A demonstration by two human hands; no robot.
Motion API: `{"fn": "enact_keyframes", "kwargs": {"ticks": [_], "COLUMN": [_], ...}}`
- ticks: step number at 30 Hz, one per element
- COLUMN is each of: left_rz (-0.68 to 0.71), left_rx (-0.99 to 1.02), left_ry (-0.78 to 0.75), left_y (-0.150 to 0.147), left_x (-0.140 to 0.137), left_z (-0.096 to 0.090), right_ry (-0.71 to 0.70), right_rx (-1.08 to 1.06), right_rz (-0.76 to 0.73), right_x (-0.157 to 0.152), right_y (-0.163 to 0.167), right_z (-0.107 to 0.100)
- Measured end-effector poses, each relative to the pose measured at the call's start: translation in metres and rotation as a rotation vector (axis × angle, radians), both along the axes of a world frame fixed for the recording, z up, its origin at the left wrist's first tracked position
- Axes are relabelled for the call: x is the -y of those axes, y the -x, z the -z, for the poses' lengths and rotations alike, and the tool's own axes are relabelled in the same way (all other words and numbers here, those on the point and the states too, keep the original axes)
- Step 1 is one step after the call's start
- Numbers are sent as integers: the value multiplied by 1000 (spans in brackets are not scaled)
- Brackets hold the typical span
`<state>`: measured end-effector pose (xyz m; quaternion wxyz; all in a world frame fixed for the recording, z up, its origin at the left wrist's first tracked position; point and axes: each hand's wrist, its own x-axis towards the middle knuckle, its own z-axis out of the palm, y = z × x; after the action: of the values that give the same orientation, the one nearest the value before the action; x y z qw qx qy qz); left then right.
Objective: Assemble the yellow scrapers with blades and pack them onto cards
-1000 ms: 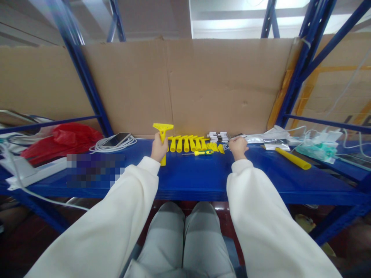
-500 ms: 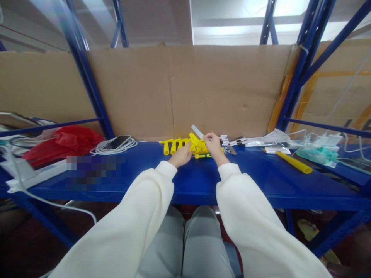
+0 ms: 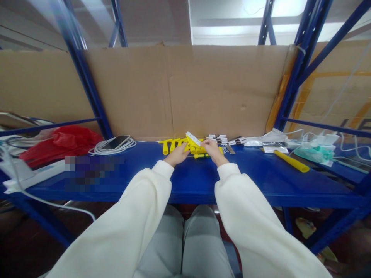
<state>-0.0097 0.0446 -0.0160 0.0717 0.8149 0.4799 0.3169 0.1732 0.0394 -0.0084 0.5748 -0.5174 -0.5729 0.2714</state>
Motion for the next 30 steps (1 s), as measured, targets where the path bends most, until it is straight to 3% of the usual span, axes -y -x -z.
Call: {"fn": "enact_keyframes", "kwargs": {"ticks": [19, 30], "left_rz": [5, 36], "left_rx": [22, -222], "left_ry": [4, 55], "left_y": [1, -1], "left_x": [5, 21], "left_z": [-3, -15], "right_ry": [203, 199], "right_rx": [38, 50], "right_rz": [65, -5], "right_x": [10, 23], "right_y": [1, 9], "right_z": [-9, -16]}}
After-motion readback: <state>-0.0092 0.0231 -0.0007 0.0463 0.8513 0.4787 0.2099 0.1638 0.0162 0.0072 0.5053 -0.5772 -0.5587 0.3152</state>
